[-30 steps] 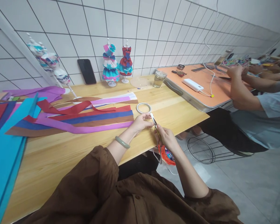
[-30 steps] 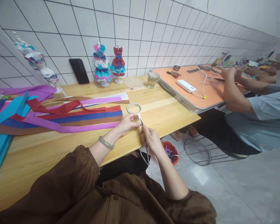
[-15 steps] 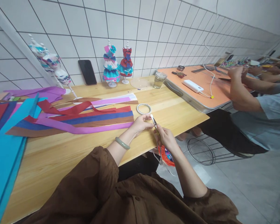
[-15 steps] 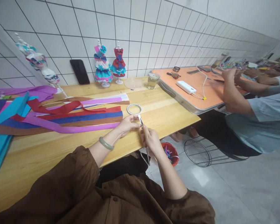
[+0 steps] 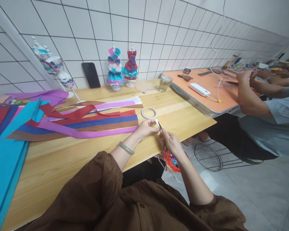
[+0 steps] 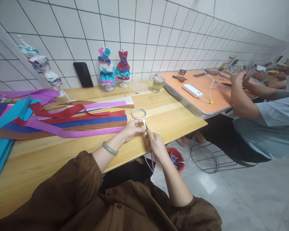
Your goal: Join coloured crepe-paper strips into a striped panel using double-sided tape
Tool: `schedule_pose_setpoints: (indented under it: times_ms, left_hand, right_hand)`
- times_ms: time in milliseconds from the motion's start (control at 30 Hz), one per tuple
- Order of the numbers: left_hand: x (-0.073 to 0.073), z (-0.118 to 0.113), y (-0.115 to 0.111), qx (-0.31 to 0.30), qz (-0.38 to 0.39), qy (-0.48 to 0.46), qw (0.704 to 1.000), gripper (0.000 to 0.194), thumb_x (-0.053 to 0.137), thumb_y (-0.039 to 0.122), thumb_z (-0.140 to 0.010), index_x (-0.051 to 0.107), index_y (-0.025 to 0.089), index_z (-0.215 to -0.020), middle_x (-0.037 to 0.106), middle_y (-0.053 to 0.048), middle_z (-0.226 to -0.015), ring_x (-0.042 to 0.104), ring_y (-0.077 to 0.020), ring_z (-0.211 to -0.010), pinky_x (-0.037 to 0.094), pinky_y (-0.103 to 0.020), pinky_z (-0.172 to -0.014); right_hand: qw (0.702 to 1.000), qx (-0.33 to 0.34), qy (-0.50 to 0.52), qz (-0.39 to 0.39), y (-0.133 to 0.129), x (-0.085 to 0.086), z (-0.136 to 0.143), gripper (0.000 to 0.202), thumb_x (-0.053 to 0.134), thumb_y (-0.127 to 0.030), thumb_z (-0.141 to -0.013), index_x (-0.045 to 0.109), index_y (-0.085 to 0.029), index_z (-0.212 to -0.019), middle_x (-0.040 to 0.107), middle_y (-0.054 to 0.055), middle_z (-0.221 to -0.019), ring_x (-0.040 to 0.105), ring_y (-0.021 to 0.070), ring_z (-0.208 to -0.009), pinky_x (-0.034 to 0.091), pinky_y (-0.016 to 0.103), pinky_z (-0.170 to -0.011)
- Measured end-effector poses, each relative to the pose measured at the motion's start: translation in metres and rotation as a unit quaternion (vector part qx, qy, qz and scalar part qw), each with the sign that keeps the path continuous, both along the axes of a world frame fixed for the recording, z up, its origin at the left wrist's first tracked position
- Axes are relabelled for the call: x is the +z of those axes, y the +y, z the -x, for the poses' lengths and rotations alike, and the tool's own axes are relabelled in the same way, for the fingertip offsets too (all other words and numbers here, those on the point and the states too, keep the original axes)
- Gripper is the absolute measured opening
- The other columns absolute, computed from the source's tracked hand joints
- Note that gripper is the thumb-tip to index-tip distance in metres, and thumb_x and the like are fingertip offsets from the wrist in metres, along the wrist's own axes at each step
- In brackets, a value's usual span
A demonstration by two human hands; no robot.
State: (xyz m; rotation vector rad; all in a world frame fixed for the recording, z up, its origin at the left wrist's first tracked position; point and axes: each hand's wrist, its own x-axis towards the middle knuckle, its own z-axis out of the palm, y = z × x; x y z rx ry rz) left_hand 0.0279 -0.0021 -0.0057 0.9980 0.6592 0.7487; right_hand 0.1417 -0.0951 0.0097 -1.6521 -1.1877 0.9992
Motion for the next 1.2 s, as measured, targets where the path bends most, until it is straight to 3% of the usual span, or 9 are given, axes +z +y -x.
schedule_pose_setpoints:
  times_ms: [1200]
  left_hand:
    - [-0.0030,-0.0021,0.0015,0.008,0.010,-0.014,1.000,0.041,0.072,0.001,-0.051,0.059,0.013,-0.089,0.054,-0.008,-0.099,0.057,-0.0142,-0.080,0.050,-0.032,-0.071]
  right_hand:
    - [1.000,-0.003,-0.021,-0.013,0.0013,0.0041,0.0032,0.047,0.035,-0.058,-0.081,0.044,-0.021,-0.055,0.038,-0.006,-0.030,0.035,0.0100,-0.025,0.029,0.023,-0.031]
